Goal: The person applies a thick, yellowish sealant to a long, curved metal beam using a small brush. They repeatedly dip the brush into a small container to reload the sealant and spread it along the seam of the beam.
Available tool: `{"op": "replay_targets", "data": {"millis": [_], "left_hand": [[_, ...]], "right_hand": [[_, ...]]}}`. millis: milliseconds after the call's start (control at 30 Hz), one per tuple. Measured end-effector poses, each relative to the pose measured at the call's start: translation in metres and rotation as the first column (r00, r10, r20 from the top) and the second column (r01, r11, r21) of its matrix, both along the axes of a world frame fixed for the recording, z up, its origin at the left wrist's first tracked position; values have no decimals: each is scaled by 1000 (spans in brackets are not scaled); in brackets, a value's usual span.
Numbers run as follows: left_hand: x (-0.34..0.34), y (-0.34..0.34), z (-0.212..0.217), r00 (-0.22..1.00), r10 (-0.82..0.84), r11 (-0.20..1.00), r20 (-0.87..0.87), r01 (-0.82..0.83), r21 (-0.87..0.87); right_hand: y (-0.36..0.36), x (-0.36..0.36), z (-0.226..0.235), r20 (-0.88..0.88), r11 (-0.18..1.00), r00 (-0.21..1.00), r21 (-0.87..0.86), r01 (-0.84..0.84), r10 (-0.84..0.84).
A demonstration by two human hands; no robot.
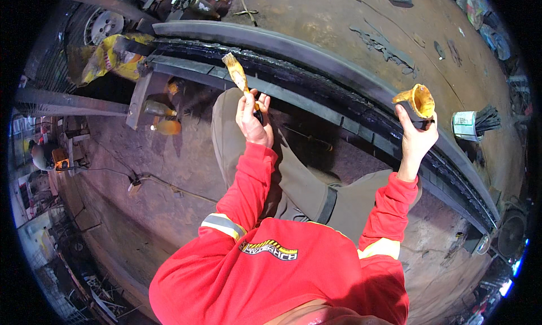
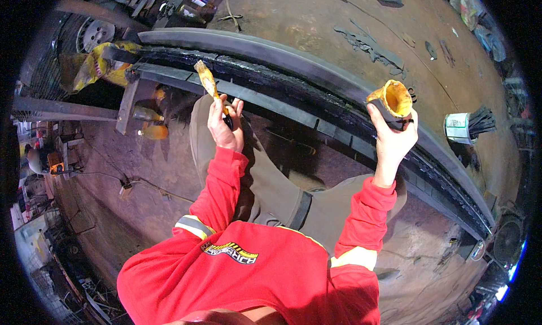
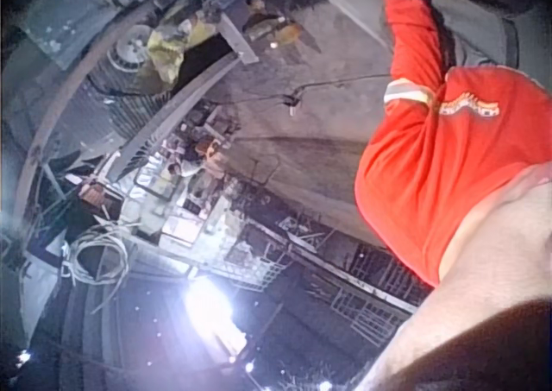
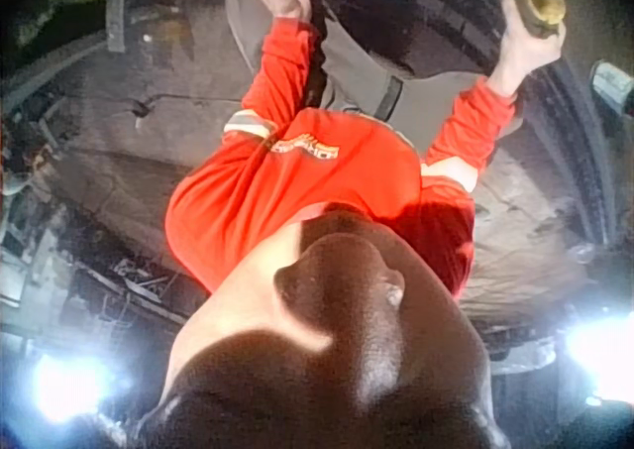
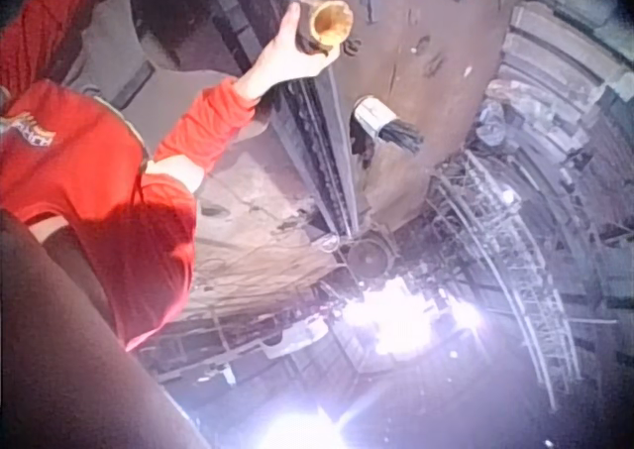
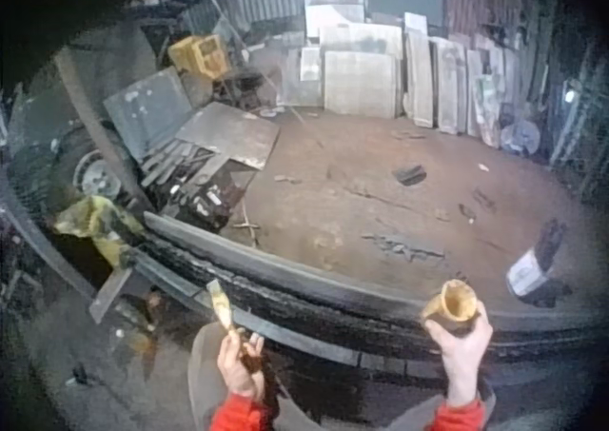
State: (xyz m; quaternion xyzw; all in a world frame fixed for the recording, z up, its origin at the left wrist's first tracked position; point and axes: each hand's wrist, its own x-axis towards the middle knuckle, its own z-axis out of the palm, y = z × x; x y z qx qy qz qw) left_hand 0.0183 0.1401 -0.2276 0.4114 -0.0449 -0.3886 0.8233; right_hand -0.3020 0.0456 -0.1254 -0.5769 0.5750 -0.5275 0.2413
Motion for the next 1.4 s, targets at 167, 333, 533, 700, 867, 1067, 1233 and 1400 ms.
{"op": "replay_targets", "data": {"millis": [167,333,533,700,867,1067,1233,1400], "left_hand": [[-8,-5,19,1000,26,998,-1,-26,49],[-7,-10,18,995,35,996,93,-43,80],[-5,-12,21,988,22,994,156,-38,103],[-9,-16,24,989,34,996,147,-46,77],[-16,-19,32,988,56,995,143,-66,68],[-16,-22,35,990,67,995,128,-75,62],[-14,-25,34,984,35,995,173,-50,82],[-16,-30,37,979,64,994,195,-80,76]], "right_hand": [[-4,-4,-2,-13,1000,1000,4,12,-12],[-10,-10,-4,-57,999,998,3,32,-32],[-13,-9,2,23,998,999,44,-38,37],[-6,-5,-4,37,998,999,52,-33,31],[-2,-6,-19,27,996,999,80,-35,33],[-7,-2,-11,36,996,997,49,-70,68],[-12,-11,-2,-39,999,998,17,-46,47],[-14,-7,12,-17,998,998,-6,-66,66]]}}
